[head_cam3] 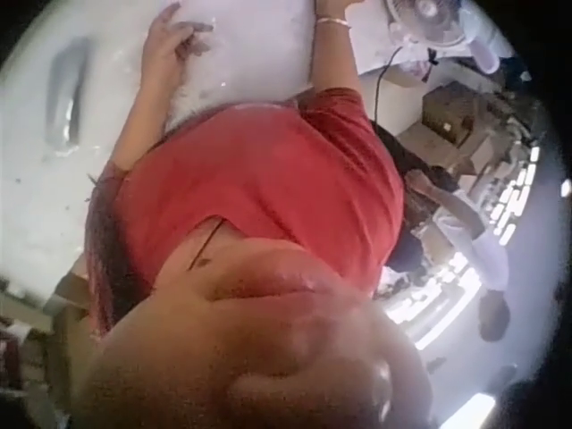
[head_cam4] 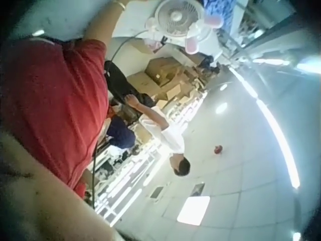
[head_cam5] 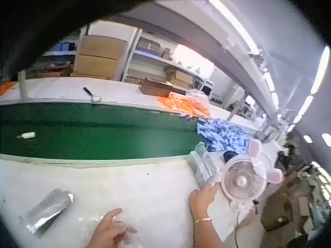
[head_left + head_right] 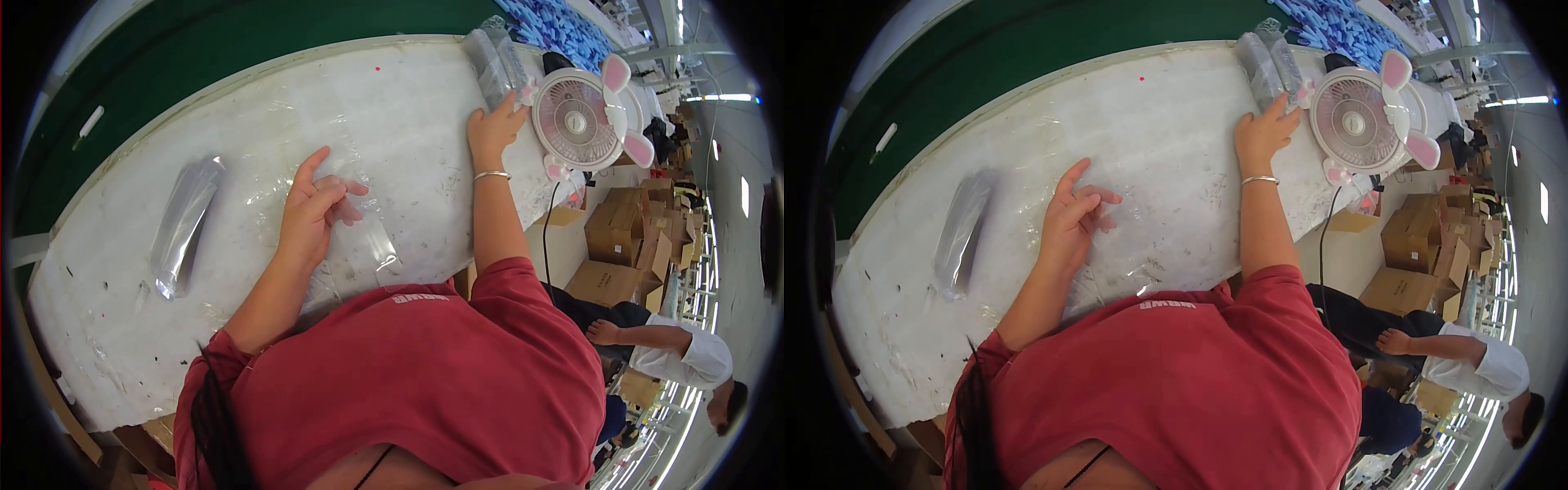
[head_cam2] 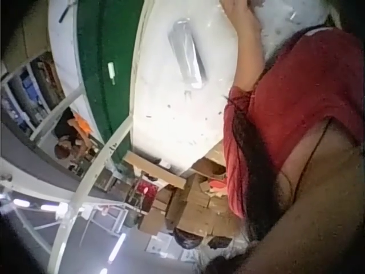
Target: Wrapping metal components in plastic film and placing them into plastic bags.
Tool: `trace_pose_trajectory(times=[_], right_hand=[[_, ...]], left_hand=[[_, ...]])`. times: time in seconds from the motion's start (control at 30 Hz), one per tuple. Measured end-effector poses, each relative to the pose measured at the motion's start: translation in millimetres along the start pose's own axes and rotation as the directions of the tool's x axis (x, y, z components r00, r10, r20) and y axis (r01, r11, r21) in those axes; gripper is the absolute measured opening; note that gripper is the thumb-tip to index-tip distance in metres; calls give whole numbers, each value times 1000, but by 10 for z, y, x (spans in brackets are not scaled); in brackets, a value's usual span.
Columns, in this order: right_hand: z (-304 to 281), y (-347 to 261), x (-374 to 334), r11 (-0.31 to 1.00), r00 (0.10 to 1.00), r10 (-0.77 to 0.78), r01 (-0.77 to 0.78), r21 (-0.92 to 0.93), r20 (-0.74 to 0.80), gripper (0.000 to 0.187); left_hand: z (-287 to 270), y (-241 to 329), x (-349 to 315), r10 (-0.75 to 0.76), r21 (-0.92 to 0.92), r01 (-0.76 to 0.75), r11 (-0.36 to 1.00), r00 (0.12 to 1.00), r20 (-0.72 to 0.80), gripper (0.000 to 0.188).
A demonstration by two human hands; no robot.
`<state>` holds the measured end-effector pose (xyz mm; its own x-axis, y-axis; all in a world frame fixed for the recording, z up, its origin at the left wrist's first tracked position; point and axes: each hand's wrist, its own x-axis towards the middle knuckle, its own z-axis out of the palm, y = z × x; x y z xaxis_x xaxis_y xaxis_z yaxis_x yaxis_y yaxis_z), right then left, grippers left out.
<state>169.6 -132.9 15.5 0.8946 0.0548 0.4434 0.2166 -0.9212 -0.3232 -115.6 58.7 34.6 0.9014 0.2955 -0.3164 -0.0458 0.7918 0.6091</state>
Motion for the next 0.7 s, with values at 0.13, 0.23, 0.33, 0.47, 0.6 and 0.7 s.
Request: trace_pose_trajectory(times=[0.13, 0.23, 0.33, 0.47, 0.6, 0.7], right_hand=[[-5, 97, 67, 989, 996, -79, 74, -128, -31, 69], [-112, 91, 109, 997, 998, -56, 56, -53, 15, 70], [-183, 130, 123, 999, 999, -45, 46, -26, 27, 70], [-245, 205, 136, 999, 999, -43, 43, -18, 23, 69], [-309, 233, 171, 999, 999, -21, 22, -38, 34, 68], [-405, 247, 222, 999, 999, -3, 5, -48, 37, 68]], left_hand=[[105, -14, -11, -32, -30, 31, 999, 999, -17, 50], [239, 25, -68, -17, 19, 18, 1000, 1000, -5, 37], [312, -4, -97, -14, 40, 14, 999, 1000, 0, 30], [377, -70, -115, -14, 51, 14, 999, 1000, -7, 23], [457, -113, -145, 13, 73, -9, 997, 998, -65, 17], [554, -99, -167, -1, 61, 4, 998, 999, -54, 16]])
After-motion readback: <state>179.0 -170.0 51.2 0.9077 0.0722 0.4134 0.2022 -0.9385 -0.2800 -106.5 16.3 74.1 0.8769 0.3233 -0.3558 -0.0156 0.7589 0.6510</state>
